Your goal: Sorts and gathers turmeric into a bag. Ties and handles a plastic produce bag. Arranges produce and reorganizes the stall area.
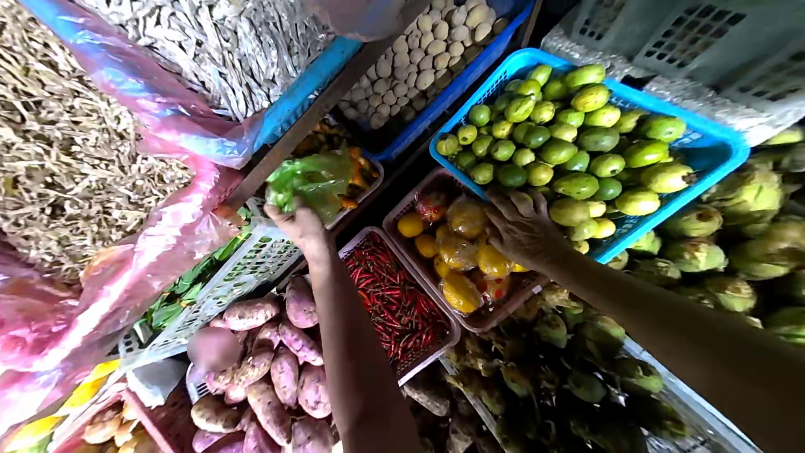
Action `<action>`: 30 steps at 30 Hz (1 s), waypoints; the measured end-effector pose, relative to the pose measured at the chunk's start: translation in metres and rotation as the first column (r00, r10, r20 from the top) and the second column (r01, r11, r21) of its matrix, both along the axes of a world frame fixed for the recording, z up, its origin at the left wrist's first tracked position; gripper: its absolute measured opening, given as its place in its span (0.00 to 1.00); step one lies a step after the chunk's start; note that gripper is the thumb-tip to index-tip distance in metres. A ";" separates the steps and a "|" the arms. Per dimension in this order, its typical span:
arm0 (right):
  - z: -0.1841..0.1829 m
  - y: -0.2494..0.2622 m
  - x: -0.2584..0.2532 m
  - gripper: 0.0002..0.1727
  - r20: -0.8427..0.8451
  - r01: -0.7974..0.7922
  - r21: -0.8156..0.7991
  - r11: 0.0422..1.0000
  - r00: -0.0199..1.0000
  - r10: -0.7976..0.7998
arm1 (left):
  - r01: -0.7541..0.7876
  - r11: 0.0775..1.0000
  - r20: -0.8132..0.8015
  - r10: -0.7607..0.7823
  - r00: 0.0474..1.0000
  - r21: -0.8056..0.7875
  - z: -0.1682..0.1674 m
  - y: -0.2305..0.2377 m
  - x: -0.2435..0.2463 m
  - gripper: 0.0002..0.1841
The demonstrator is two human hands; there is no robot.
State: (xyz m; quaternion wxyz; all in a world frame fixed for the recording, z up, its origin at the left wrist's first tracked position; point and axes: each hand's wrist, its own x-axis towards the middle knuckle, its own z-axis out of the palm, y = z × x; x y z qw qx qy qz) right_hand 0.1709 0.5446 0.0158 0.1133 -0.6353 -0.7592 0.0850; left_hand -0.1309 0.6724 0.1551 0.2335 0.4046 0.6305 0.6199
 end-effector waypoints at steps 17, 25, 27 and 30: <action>-0.002 0.002 -0.001 0.29 -0.009 0.001 -0.017 1.000 1.000 -0.001 | -0.060 0.923 -0.437 -0.122 0.891 -0.380 0.009 0.030 -0.020 0.24; 0.000 0.003 -0.002 0.28 -0.025 -0.003 0.000 1.000 1.000 0.003 | -0.134 0.990 0.293 0.112 0.949 0.055 0.025 0.016 -0.023 0.18; -0.004 0.001 0.000 0.28 -0.026 0.001 0.032 0.999 1.000 0.000 | -0.100 0.985 0.434 0.029 0.900 0.144 0.043 0.009 -0.014 0.19; -0.005 0.001 -0.001 0.28 -0.027 -0.003 0.039 0.999 1.000 0.004 | -0.036 0.958 0.589 -0.145 0.795 0.283 0.050 0.006 -0.016 0.24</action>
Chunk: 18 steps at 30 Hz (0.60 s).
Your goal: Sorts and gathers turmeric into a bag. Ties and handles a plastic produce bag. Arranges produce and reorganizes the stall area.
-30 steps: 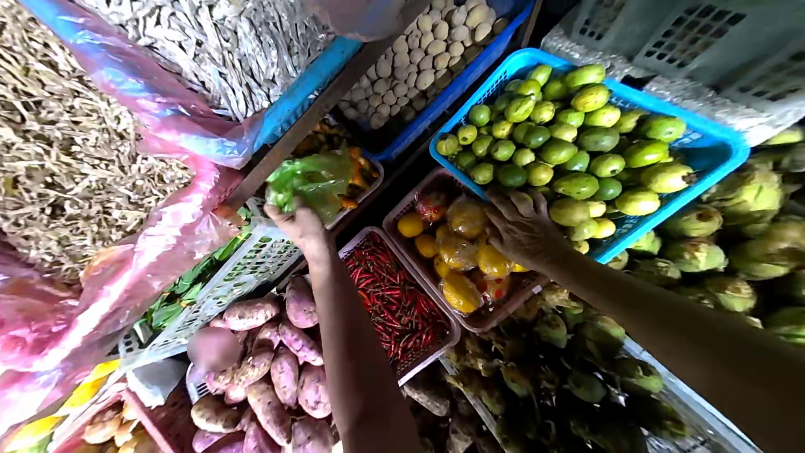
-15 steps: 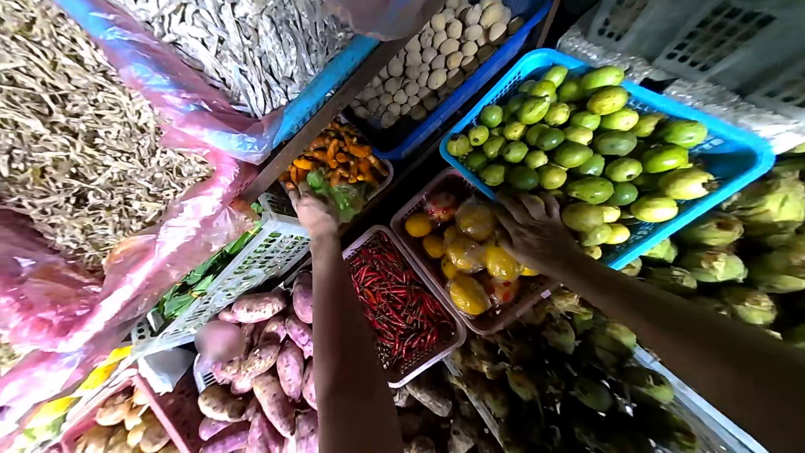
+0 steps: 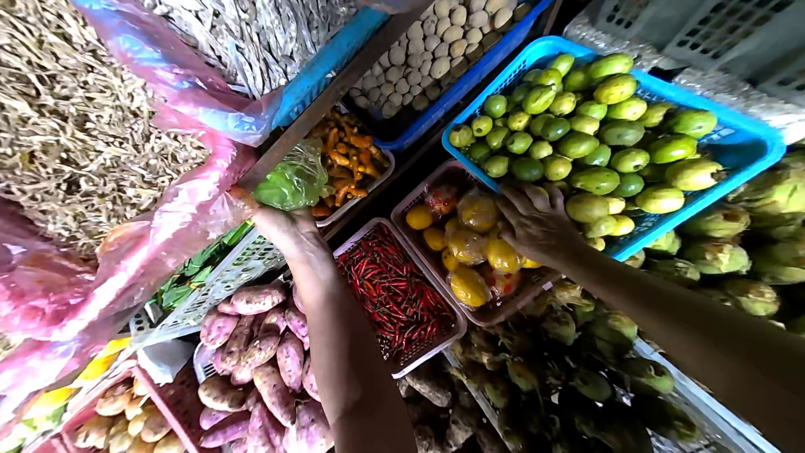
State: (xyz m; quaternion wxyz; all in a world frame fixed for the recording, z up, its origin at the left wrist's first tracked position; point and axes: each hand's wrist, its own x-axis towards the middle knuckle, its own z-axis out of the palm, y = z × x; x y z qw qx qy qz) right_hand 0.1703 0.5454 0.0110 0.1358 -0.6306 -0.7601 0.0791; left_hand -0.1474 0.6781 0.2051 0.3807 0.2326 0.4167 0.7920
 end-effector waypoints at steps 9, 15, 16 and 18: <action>0.034 0.002 -0.007 0.32 -0.079 0.001 -0.090 0.996 0.997 -0.009 | -0.049 0.998 0.038 0.051 0.998 -0.041 -0.019 0.012 -0.007 0.26; 0.105 0.059 -0.131 0.23 -0.421 -0.185 0.168 0.968 0.874 0.241 | 0.006 1.000 0.067 -0.005 0.998 -0.016 -0.018 0.012 -0.006 0.26; 0.105 0.080 -0.156 0.26 -0.438 -0.232 0.257 0.938 0.838 0.327 | 0.033 0.999 0.069 -0.032 0.997 -0.014 -0.018 0.008 -0.005 0.26; 0.103 0.116 -0.197 0.31 -0.418 -0.291 0.334 0.897 0.806 0.418 | 0.055 0.998 0.096 -0.052 0.994 -0.033 -0.015 0.002 -0.002 0.25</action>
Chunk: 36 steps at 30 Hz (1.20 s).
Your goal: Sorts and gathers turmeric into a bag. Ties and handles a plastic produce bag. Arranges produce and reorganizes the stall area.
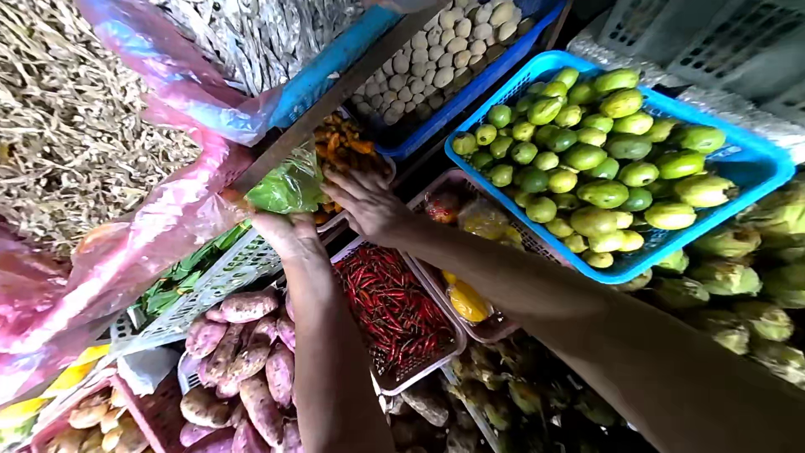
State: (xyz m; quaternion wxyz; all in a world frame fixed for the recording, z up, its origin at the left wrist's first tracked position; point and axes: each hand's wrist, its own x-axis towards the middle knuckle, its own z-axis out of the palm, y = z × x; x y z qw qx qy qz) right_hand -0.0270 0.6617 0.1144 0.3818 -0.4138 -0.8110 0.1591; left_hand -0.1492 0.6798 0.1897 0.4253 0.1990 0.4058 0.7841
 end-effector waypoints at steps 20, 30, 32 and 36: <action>0.049 0.116 -0.026 0.38 0.221 -0.025 -0.379 0.925 0.968 0.116 | 0.093 0.870 -0.378 -0.304 0.874 -0.485 -0.082 -0.088 -0.068 0.24; 0.043 0.054 -0.007 0.27 0.507 0.063 -0.485 0.872 0.833 0.222 | 0.233 0.897 0.017 -0.245 0.969 -0.376 -0.094 -0.081 -0.063 0.15; 0.027 0.054 -0.005 0.30 0.478 0.031 -0.467 0.883 0.850 0.223 | 0.234 0.902 0.027 -0.241 0.970 -0.363 -0.089 -0.083 -0.057 0.15; 0.026 0.056 0.001 0.25 0.397 -0.036 -0.456 0.889 0.886 0.240 | 0.168 0.903 -0.122 -0.233 0.965 -0.395 -0.068 -0.079 -0.039 0.10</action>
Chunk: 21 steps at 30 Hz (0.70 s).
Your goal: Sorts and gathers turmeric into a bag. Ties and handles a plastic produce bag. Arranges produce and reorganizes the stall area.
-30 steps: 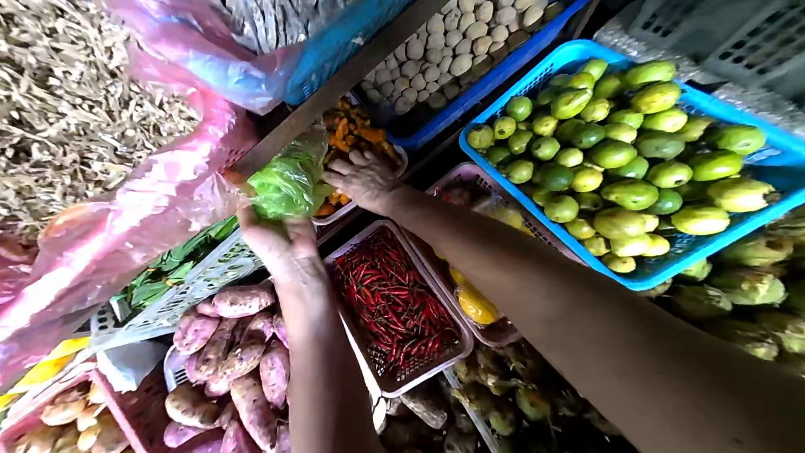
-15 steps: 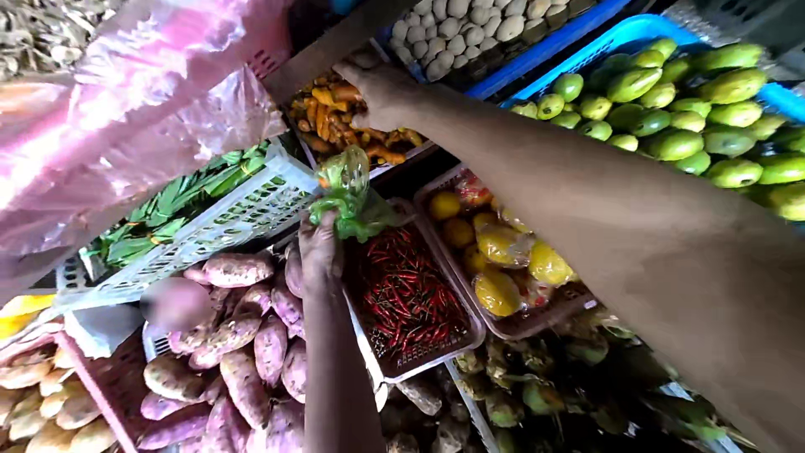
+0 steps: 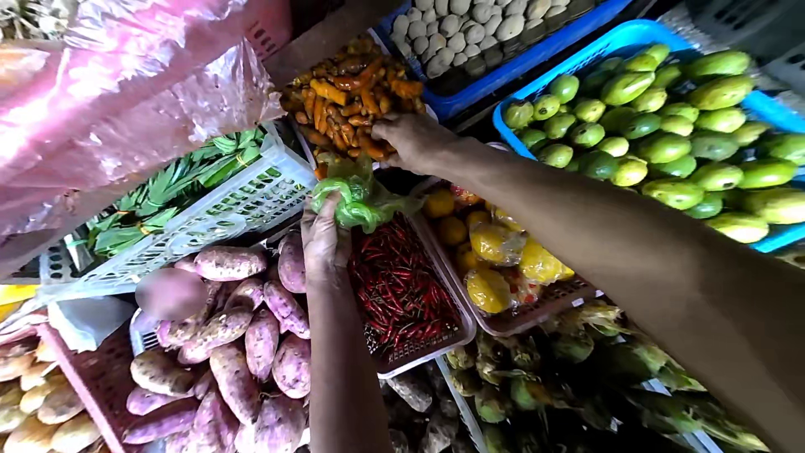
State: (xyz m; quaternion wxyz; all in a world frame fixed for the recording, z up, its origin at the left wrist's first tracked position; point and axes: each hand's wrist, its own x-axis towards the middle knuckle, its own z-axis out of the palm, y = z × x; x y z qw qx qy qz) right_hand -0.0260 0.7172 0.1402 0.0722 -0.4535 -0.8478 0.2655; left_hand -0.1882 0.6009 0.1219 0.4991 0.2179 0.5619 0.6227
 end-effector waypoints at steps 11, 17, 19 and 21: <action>0.011 0.025 -0.049 0.19 -0.172 0.228 0.012 0.974 0.960 -0.222 | -0.039 0.999 0.051 0.038 0.998 0.005 -0.008 0.015 -0.008 0.11; 0.032 0.020 -0.024 0.24 -0.146 0.118 0.005 0.993 0.982 -0.116 | -0.019 1.000 -0.131 0.015 0.991 -0.025 0.008 0.027 0.000 0.13; 0.017 0.010 -0.019 0.18 -0.220 -0.004 0.029 1.000 0.976 0.010 | 0.029 0.998 -0.141 -0.037 0.989 -0.055 0.010 0.024 0.000 0.11; -0.001 0.006 -0.018 0.23 -0.234 -0.061 0.014 0.998 0.970 0.063 | 0.064 0.994 -0.104 -0.073 0.992 -0.085 0.009 0.020 -0.001 0.09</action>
